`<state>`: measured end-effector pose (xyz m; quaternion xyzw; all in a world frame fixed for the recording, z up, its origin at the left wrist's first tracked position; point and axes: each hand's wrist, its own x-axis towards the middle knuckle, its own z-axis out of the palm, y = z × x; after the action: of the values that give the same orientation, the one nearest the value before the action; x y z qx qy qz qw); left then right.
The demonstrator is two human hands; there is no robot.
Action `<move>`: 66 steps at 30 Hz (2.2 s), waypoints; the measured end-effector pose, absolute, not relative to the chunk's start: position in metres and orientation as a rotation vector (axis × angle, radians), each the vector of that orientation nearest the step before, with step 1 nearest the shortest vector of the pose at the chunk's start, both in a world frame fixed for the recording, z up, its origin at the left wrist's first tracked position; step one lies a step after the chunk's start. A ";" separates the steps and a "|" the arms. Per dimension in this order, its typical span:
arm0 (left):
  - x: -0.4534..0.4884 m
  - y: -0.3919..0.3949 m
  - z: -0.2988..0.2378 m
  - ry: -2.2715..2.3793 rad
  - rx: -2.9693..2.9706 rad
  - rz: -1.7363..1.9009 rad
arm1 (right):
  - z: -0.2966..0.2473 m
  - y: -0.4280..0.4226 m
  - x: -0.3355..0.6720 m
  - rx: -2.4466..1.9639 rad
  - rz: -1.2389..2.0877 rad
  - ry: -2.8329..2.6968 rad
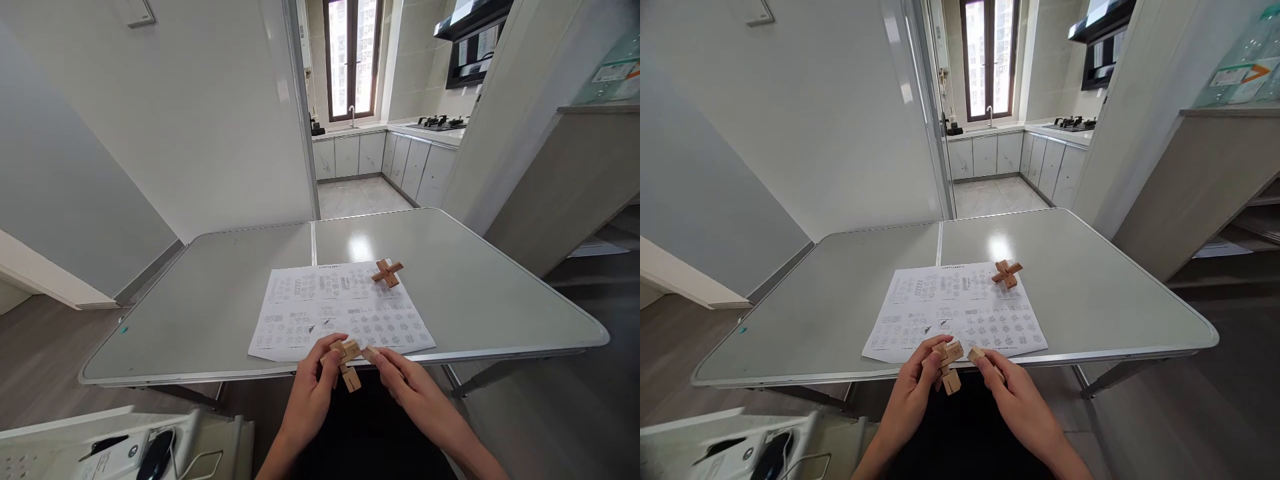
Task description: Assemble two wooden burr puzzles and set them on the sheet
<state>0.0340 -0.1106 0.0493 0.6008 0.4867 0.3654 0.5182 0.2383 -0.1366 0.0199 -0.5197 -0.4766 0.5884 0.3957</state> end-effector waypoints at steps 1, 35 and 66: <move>0.034 -0.111 0.049 1.165 1.459 0.871 | 0.021 -0.138 0.239 -1.281 1.583 -1.143; 0.041 -0.110 0.030 1.286 2.493 0.863 | 0.034 -0.146 0.227 -1.626 1.157 -1.803; 0.030 -0.109 0.055 1.121 2.304 0.530 | 0.041 -0.143 0.229 -1.414 1.303 -1.698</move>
<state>0.0298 -0.1093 0.0548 0.8504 0.4139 0.1955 0.2595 0.2294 -0.1428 0.0414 -0.5285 -0.6346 0.4869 0.2844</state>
